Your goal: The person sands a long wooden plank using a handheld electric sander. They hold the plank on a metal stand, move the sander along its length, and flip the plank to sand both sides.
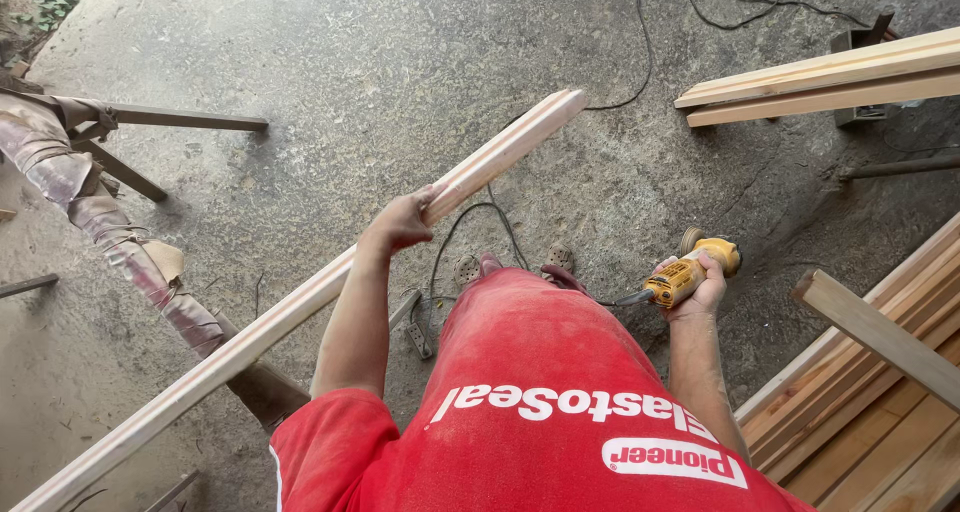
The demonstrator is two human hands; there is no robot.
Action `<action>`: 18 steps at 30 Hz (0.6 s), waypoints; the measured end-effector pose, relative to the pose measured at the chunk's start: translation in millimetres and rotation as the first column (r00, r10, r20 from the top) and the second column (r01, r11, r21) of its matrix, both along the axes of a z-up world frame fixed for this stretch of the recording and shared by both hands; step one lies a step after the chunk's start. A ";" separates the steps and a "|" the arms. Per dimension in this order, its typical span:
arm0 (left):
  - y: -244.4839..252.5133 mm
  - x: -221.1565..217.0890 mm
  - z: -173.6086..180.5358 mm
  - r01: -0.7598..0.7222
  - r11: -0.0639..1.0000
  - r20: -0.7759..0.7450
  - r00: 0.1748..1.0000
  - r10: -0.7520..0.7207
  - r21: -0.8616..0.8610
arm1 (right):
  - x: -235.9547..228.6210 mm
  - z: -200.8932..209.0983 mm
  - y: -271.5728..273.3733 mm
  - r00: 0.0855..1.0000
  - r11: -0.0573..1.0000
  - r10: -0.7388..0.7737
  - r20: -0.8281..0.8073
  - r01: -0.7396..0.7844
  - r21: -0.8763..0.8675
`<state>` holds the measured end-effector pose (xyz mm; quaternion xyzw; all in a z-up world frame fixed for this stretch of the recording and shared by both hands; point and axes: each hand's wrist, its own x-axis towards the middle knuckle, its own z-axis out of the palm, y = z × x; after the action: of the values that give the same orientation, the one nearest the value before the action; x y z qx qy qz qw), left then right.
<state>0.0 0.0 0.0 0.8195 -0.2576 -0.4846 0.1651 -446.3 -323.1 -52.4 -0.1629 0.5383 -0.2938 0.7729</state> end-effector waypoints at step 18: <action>11.9 16.5 -10.2 -0.081 0.928 0.139 0.980 0.140 -0.365 | 17.4 -17.2 8.4 0.999 0.996 -0.034 0.013 0.033 0.078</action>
<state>16.5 11.9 -10.2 0.8258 -0.3072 -0.3510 0.3169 -428.9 -314.6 -69.6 -0.1215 0.5465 -0.2869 0.7773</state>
